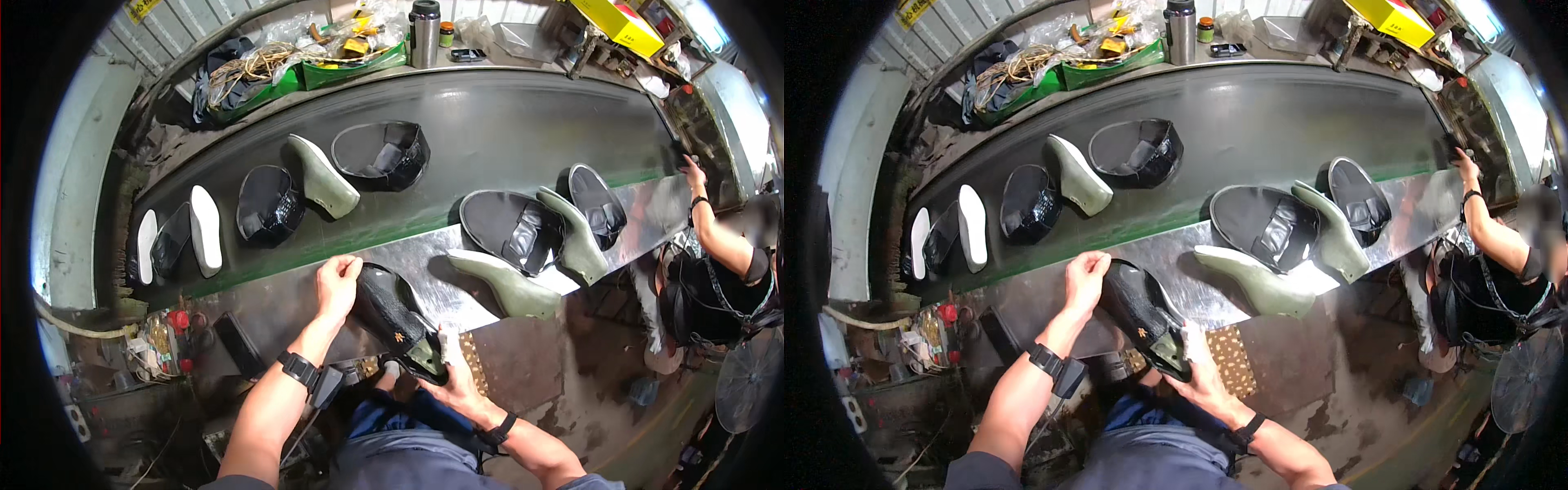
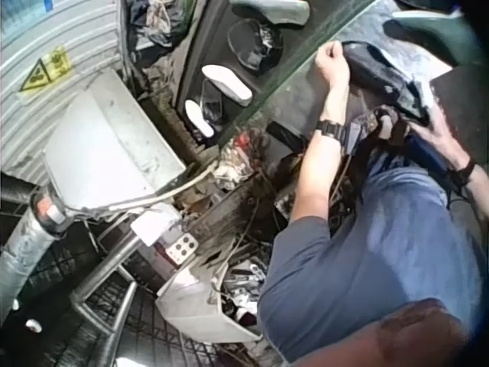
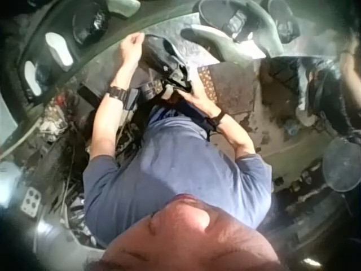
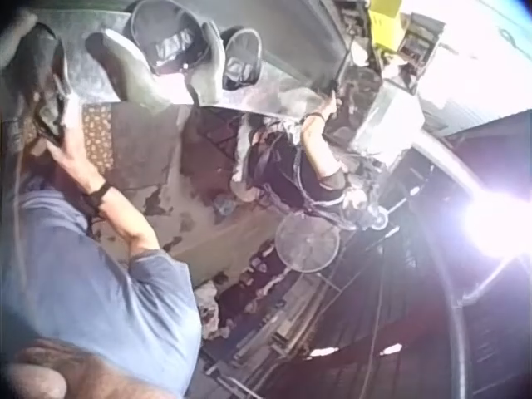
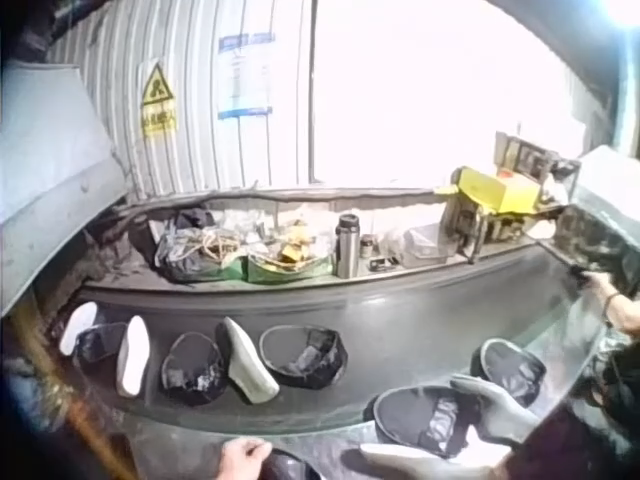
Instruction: Manually lasting and polishing shoes using industrial machinery and hand tools on an assembly line.
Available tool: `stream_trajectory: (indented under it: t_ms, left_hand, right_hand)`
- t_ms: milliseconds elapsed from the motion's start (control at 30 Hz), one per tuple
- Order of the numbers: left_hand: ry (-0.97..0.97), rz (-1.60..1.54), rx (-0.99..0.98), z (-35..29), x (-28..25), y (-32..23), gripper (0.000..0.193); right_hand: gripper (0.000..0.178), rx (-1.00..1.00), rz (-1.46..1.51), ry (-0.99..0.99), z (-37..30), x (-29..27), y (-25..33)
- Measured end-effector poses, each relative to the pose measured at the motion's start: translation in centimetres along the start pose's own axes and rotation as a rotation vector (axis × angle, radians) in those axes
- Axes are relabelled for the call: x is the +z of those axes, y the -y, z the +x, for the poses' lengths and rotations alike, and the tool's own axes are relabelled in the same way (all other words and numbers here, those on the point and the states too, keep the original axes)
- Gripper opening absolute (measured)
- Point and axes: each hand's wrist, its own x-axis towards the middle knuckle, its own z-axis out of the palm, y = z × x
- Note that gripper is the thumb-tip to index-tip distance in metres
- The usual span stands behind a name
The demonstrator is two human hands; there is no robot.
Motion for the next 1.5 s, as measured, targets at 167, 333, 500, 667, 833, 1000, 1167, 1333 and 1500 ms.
stream_trajectory:
  t_ms: [167,333,500,667,833,1000,1167,1333,1500]
  left_hand:
    - [0.081,0.51,-0.071,-3.0,4.0,-6.5,0.073]
    - [-0.17,0.182,0.165,-1.6,3.4,-1.9,0.036]
    - [-0.208,-0.411,0.074,-4.7,-2.4,-5.7,0.024]
    - [-0.399,-0.433,0.484,-9.6,-12.5,-11.9,0.024]
    - [-0.551,-0.534,0.678,-17.7,-20.7,-12.9,0.023]
    - [-0.99,-0.226,0.596,-30.0,-27.9,-9.5,0.023]
    - [-1.198,-0.236,0.328,-42.7,-32.6,-3.4,0.027]
    - [-1.499,-0.155,-0.064,-56.8,-39.7,2.6,0.04]
    - [-1.574,-0.63,-0.081,-70.0,-45.7,9.6,0.042]
  right_hand:
    - [0.097,-0.236,-0.288,-0.014,0.0,-2.1,-0.9]
    - [0.096,-0.261,-0.221,0.174,3.0,-2.2,-2.2]
    - [0.09,-0.358,-0.009,0.263,4.1,-5.0,6.0]
    - [0.066,0.604,0.928,0.531,11.9,-3.8,15.8]
    - [0.082,0.568,0.381,0.947,12.0,2.4,22.0]
    - [0.033,-0.125,0.078,1.052,3.8,10.3,26.4]
    - [0.009,-0.24,0.356,1.033,-6.8,19.5,26.4]
    - [0.015,0.059,0.446,1.298,-18.2,30.1,29.1]
    - [0.015,0.233,0.548,1.473,-28.2,39.7,31.8]
